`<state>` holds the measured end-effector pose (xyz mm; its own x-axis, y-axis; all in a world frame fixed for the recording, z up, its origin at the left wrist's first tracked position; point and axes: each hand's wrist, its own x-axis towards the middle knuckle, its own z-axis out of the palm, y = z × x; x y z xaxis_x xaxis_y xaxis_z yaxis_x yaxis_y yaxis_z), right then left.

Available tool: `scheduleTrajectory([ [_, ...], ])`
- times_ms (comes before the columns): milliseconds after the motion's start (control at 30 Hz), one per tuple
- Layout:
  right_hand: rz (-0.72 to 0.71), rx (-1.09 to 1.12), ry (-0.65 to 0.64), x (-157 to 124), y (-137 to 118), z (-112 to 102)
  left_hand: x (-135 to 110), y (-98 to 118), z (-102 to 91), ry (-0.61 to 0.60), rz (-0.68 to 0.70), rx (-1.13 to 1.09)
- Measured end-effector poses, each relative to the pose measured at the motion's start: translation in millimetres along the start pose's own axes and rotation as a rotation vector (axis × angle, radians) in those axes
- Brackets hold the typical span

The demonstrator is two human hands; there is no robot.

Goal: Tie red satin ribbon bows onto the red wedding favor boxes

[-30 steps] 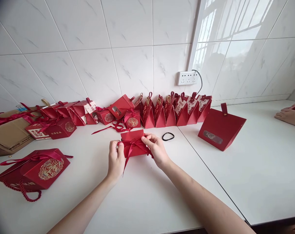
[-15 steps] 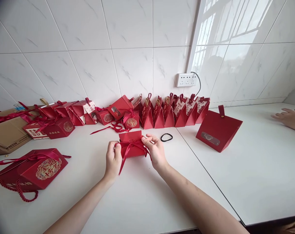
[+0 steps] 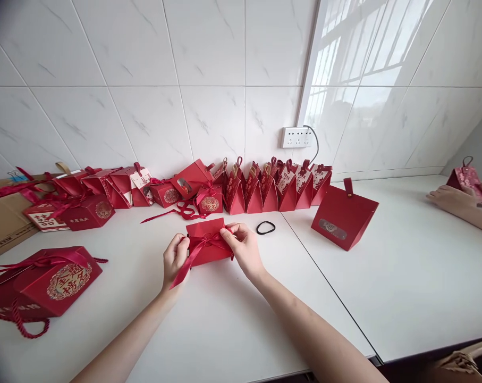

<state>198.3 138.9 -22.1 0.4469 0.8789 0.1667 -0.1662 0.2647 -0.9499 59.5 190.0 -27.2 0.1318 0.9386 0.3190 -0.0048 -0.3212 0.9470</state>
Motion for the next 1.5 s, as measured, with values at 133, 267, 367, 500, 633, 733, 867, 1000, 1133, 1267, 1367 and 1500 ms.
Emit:
scheduleTrajectory([
  [133,0.022,0.011,0.003,0.6,2.3,-1.0,0.3,1.5,2.0,0.041,-0.008,0.025],
  [267,0.067,0.019,0.021,1.6,3.7,-1.5,-0.3,-1.0,2.8,0.065,-0.011,0.102],
  [367,0.073,0.001,0.046,3.2,5.1,-2.8,0.4,-3.9,2.0,0.095,0.065,0.137],
  [500,-0.099,-0.150,0.051,2.2,3.5,-7.5,2.5,-5.3,0.4,0.055,0.080,0.156],
  [633,-0.696,-0.598,0.042,-6.7,-0.9,-8.7,1.1,-3.3,0.2,0.015,0.085,0.159],
  [733,-0.988,-0.846,-0.122,-13.1,-0.1,-4.5,-1.9,-2.7,0.5,-0.034,0.105,0.171],
  [867,-1.101,-0.921,-0.163,-13.2,4.5,-2.0,-4.0,-3.9,0.3,-0.065,0.193,0.180],
  [1000,-1.197,-0.934,-0.208,-9.8,3.8,-6.9,-3.1,-4.5,0.0,-0.044,0.205,0.165],
  [1133,-1.291,-0.960,-0.231,-10.5,0.0,-9.5,-3.6,-4.1,0.2,-0.041,0.198,0.154],
  [1267,-1.352,-0.990,-0.230,-13.6,-3.1,-8.4,-4.7,-4.5,0.3,-0.041,0.194,0.156],
  [1367,-1.394,-1.013,-0.268,-16.0,-2.9,-6.4,-4.9,-5.4,0.0,-0.044,0.206,0.154],
  [1500,-1.473,-1.041,-0.343,-18.5,4.2,-1.7,-3.8,-5.6,0.0,-0.055,0.176,0.137],
])
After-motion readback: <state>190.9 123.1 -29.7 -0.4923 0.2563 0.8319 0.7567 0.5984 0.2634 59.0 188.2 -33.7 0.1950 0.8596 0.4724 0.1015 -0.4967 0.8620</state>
